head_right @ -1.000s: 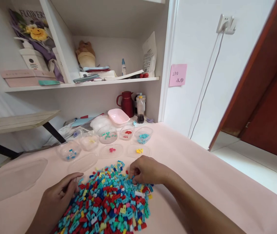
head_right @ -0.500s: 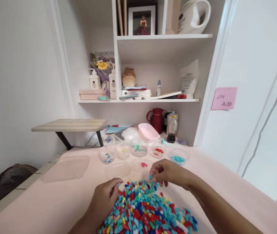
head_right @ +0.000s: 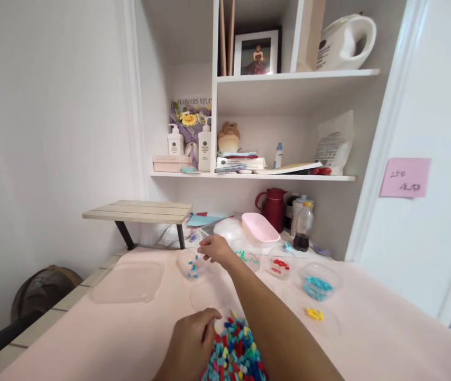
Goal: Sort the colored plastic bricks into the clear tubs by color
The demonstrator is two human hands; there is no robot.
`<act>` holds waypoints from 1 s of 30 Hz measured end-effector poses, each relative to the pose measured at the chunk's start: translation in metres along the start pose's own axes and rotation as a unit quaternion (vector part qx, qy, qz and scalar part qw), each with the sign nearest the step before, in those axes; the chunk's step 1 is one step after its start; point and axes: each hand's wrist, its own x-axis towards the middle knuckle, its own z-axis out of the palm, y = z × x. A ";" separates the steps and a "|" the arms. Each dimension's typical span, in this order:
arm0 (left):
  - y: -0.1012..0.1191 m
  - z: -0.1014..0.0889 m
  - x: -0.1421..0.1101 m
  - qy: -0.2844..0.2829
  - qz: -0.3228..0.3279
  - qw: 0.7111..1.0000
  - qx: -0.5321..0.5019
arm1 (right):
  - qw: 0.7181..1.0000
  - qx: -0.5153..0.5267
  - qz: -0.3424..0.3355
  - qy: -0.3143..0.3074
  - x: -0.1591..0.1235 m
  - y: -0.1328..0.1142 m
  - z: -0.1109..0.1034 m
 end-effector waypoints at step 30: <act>-0.017 0.001 0.012 0.009 -0.001 1.000 0.007 | 0.996 -0.030 0.039 0.068 -0.195 0.117 -0.114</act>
